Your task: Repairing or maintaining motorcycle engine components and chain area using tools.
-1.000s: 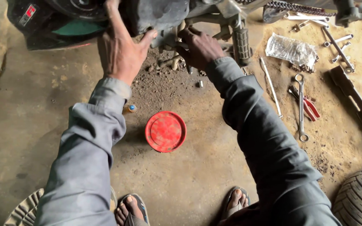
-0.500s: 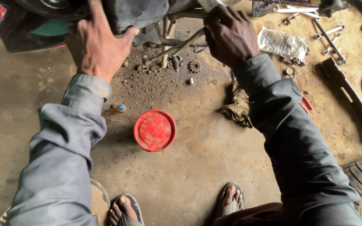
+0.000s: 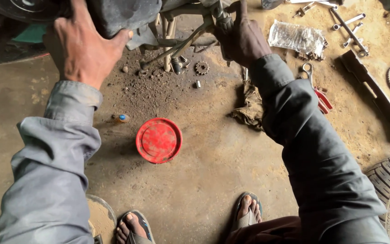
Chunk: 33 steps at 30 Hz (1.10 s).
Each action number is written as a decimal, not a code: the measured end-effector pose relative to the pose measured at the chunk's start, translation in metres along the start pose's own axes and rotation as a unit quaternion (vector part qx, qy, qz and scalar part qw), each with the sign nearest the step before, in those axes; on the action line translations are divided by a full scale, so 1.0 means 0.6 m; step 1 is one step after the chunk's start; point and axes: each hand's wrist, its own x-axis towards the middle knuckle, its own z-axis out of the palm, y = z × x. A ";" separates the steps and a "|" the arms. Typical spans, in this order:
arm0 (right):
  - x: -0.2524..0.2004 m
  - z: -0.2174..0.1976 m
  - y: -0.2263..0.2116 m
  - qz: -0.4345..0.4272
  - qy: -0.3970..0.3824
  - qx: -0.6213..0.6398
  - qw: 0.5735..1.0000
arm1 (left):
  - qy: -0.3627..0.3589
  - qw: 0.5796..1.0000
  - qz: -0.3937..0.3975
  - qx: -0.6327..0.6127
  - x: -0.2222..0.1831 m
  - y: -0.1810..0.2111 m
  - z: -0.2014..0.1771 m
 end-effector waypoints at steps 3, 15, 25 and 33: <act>0.004 0.001 0.016 -0.030 0.003 -0.012 0.999 | -0.012 1.000 0.003 0.007 0.001 -0.001 -0.004; 0.152 0.187 0.203 -0.255 -0.073 -0.042 0.963 | -0.030 0.999 -0.033 -0.022 -0.001 -0.016 0.014; 0.085 0.216 -0.068 -0.282 0.133 -0.306 0.900 | -0.072 0.993 -0.092 -0.013 0.003 -0.017 0.019; 0.101 0.229 -0.063 -0.230 0.068 -0.321 0.916 | -0.036 0.996 -0.066 -0.050 -0.001 -0.043 0.066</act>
